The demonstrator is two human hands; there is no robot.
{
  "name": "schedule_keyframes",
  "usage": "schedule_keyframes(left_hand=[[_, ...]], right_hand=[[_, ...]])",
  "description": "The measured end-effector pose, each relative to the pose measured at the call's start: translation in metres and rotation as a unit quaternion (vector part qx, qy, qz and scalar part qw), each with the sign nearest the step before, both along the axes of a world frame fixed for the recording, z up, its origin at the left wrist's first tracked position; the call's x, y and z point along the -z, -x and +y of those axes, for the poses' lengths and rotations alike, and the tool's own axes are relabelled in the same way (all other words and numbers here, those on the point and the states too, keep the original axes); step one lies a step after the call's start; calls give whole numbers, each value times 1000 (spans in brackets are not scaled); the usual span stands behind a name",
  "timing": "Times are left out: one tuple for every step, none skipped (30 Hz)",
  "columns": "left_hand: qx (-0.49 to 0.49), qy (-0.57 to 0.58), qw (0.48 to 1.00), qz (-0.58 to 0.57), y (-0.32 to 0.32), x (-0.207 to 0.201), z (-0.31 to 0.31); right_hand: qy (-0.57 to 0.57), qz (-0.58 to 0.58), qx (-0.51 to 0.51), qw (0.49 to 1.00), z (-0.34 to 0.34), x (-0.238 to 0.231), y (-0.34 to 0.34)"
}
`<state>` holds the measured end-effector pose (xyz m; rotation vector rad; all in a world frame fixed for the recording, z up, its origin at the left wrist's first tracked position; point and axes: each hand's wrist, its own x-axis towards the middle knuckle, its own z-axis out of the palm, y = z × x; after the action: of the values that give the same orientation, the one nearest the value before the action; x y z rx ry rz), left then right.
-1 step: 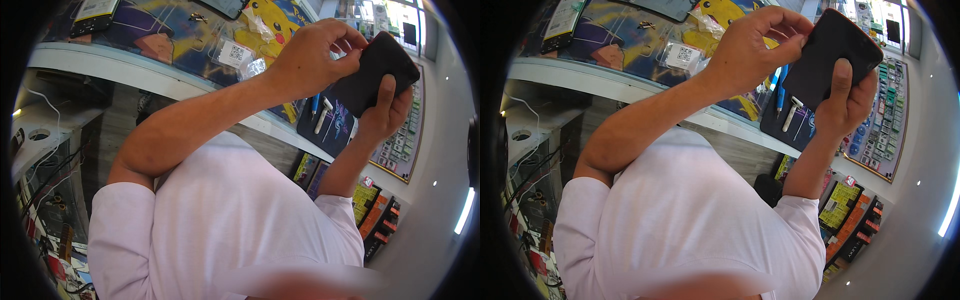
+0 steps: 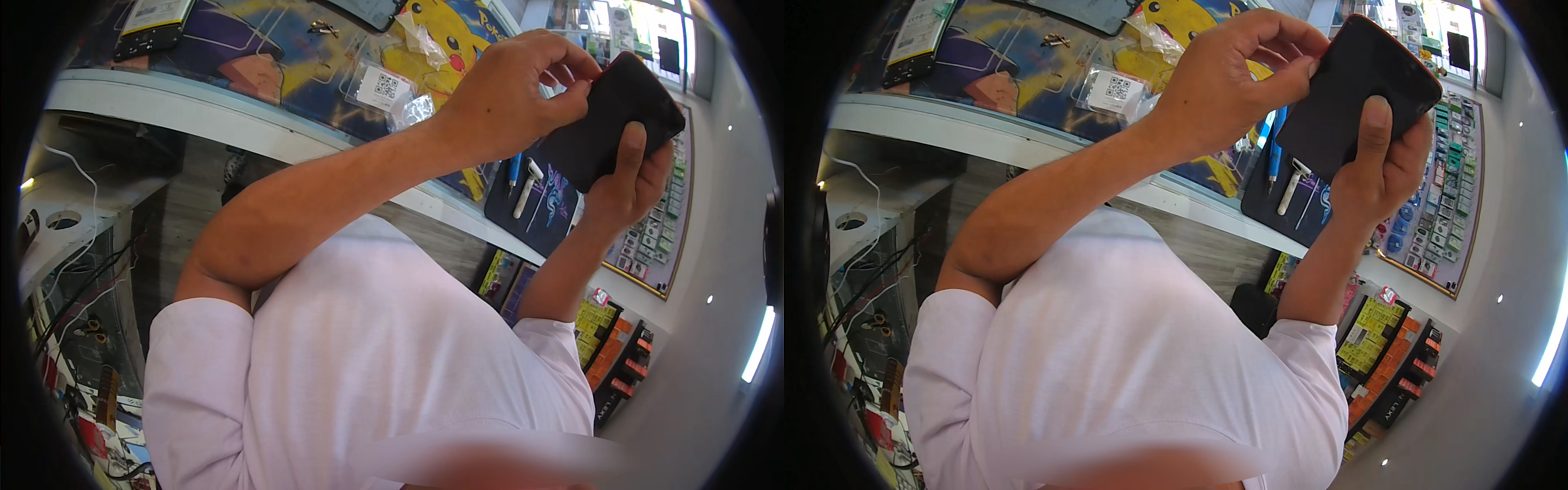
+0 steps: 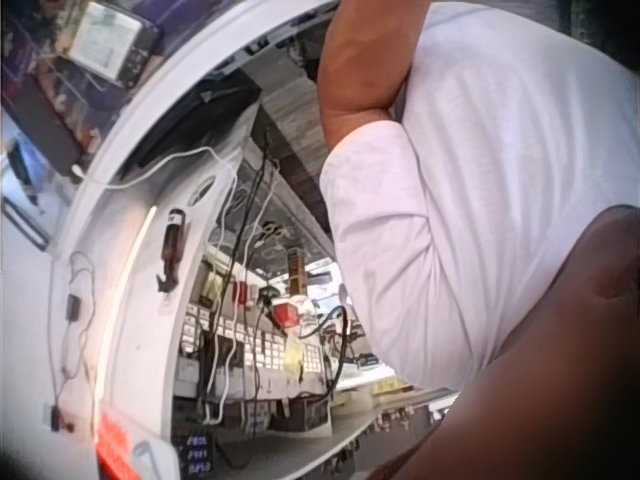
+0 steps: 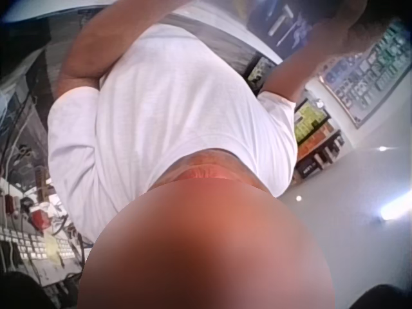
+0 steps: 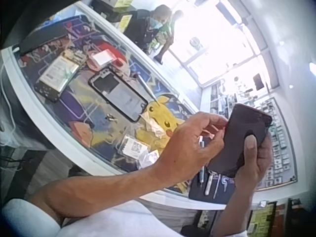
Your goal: The person removes a red phone case from a smartphone, then uses a small metal tool to pry open the phone's back cover. The person continues to separate the back cover from the phone body and sets the cover aside.
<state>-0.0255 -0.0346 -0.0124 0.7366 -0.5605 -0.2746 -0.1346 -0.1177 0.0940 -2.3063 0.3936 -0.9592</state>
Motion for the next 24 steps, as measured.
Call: schedule_keyframes(left_hand=[[7, 2, 1000, 0, 0, 0, 1], [-3, 0, 1000, -6, -1, 0, 1], [-12, -3, 1000, -13, -1, 0, 0], [-21, -5, 1000, -19, -2, 0, 0], [-30, -6, 999, -25, -1, 1, -1], [-44, -4, 998, -37, -4, 2, -3], [-53, -7, 998, -42, -4, 3, -3], [-54, -8, 998, -38, -4, 3, -4], [-55, -10, 998, -33, -4, 4, -4], [-57, -11, 998, -29, -4, 4, -4], [-52, -10, 998, -26, -4, 5, -4], [-48, -10, 999, -22, -5, 5, -5], [-43, -9, 999, -19, -6, 5, -5], [-50, -7, 999, -21, -7, 5, -5], [-57, -6, 998, -23, -8, 6, -5], [-64, -4, 998, -26, -8, 6, -5], [-63, -5, 998, -25, -9, 7, -5], [-63, -7, 998, -24, -9, 7, -5], [-62, -9, 998, -23, -9, 7, -5], [-77, -6, 997, -32, -10, 7, -5], [-91, -3, 995, -40, -12, 7, -5], [-106, 0, 993, -49, -13, 6, -5], [-105, -9, 993, -59, -15, 6, -3], [-104, -18, 992, -69, -18, 5, -1]], right_hand=[[-22, -4, 6, 1000, 0, 0, 0], [-25, -10, 1, 1000, 0, 1, 0], [-31, -10, -2, 999, -1, 1, 0], [-34, -11, -9, 999, -2, 2, -1], [-41, -9, -8, 999, -2, 2, -1], [-41, -15, -17, 999, -4, 3, -2], [-52, -10, -19, 998, -4, 3, -2], [-41, -8, -16, 999, -5, 3, -3], [-34, -3, -11, 999, -5, 3, -3], [-28, 3, -7, 1000, -5, 3, -3], [-25, 5, -8, 1000, -4, 4, -4], [-21, 8, -9, 1000, -4, 4, -4], [-20, 12, -11, 1000, -3, 4, -4], [-14, 13, -14, 1000, -3, 3, -4], [-11, 16, -17, 1000, -2, 3, -5], [-9, 19, -23, 1000, -2, 3, -5], [0, 22, -24, 999, -2, 2, -6], [7, 25, -27, 999, -2, 1, -7], [14, 29, -30, 999, -3, 1, -7], [22, 31, -32, 999, -3, 0, -8], [30, 33, -33, 998, -4, 0, -8], [38, 35, -35, 998, -4, 0, -8], [41, 39, -32, 998, -5, -1, -7], [44, 43, -30, 998, -6, -1, -7]])
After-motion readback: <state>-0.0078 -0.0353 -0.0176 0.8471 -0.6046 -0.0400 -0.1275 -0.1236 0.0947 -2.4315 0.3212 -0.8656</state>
